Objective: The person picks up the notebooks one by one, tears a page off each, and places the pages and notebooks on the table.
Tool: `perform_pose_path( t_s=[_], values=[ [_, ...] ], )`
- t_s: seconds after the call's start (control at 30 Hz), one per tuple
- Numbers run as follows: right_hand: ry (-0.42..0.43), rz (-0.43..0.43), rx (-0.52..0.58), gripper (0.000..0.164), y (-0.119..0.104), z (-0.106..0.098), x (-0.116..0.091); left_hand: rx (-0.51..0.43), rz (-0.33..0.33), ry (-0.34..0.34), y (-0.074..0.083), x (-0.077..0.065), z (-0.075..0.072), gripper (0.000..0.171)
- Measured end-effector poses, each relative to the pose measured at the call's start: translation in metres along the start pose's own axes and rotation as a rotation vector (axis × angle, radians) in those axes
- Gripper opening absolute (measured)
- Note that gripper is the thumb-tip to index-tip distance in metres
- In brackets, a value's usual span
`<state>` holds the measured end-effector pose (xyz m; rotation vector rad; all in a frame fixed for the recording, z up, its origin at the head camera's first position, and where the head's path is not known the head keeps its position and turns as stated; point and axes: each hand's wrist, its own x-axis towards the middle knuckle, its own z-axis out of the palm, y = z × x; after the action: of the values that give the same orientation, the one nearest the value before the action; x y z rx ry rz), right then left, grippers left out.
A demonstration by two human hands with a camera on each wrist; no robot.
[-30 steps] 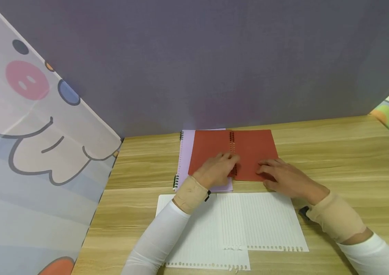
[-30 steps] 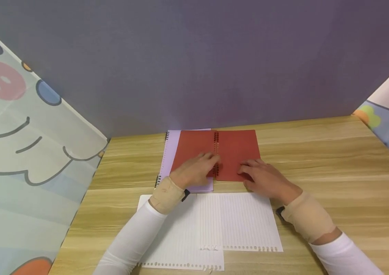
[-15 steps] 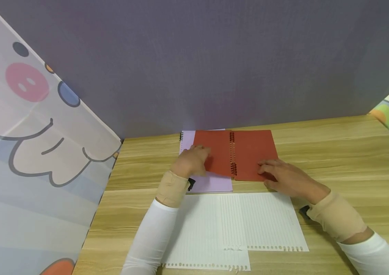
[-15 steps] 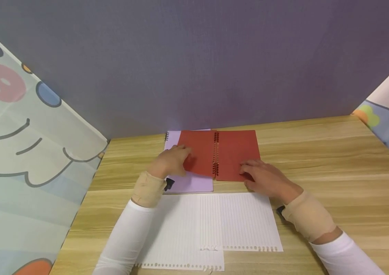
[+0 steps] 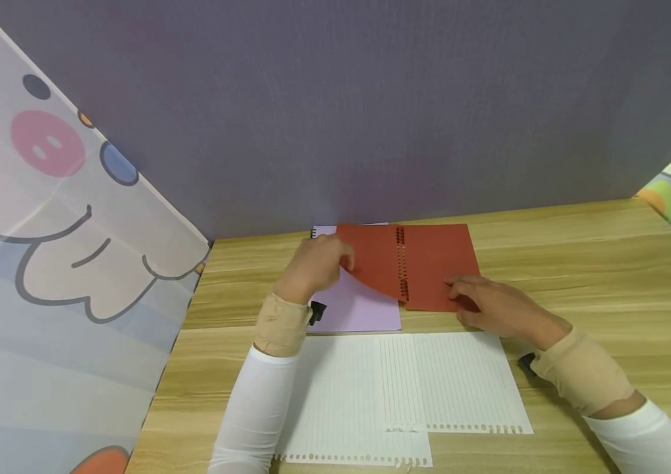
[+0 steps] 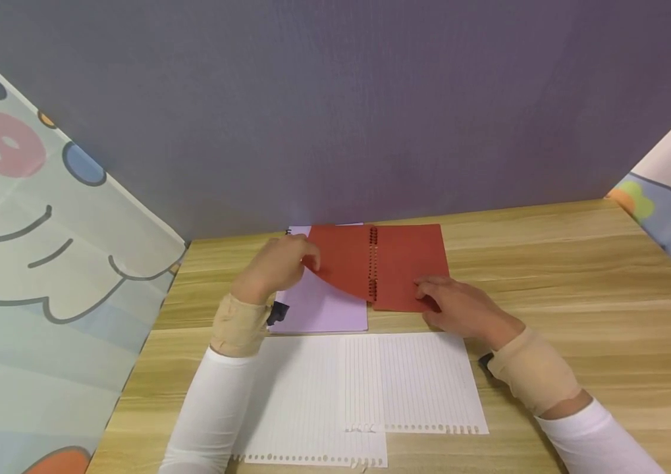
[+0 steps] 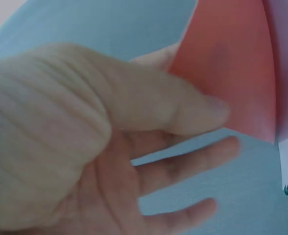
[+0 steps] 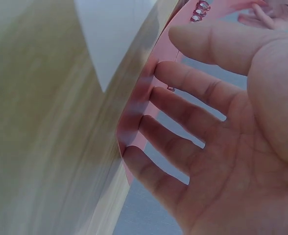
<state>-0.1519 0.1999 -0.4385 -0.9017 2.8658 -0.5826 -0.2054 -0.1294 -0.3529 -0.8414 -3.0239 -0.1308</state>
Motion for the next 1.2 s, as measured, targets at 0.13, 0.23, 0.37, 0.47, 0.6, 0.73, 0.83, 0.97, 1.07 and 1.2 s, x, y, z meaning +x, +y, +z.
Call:
perform_pose_path(
  t_s=[0.13,0.23,0.37,0.47,0.6,0.73,0.83,0.97,1.07,1.2],
  values=[
    [0.002,-0.006,0.006,0.027,0.000,-0.001,0.001,-0.016,0.100,0.132,0.003,0.001,-0.003,0.045],
    [0.007,-0.012,0.010,0.026,0.002,0.000,0.001,-0.051,0.215,0.220,0.009,0.003,-0.005,0.041],
    [0.009,-0.009,0.012,0.025,0.006,0.002,0.001,-0.094,0.342,0.330,0.019,0.008,-0.005,0.034],
    [0.011,-0.014,0.016,0.026,0.009,0.004,0.002,-0.113,0.397,0.397,0.028,0.012,-0.003,0.027],
    [0.011,-0.022,0.037,0.026,0.012,0.004,0.003,-0.135,0.435,0.431,0.039,0.017,0.003,0.021],
    [0.012,-0.014,0.087,0.025,0.012,0.004,0.003,-0.153,0.444,0.418,0.049,0.021,0.011,0.046],
    [0.014,0.002,0.132,0.030,0.012,0.003,0.003,-0.189,0.415,0.398,0.056,0.023,0.017,0.063],
    [0.006,0.035,0.181,0.047,0.012,0.002,0.004,-0.280,0.367,0.348,0.065,0.025,0.025,0.075],
    [0.001,0.050,0.199,0.058,0.012,0.001,0.004,-0.299,0.353,0.294,0.070,0.027,0.032,0.083],
    [0.000,0.053,0.257,0.053,0.015,-0.003,0.004,-0.274,0.325,0.212,0.073,0.029,0.044,0.091]
  ],
)
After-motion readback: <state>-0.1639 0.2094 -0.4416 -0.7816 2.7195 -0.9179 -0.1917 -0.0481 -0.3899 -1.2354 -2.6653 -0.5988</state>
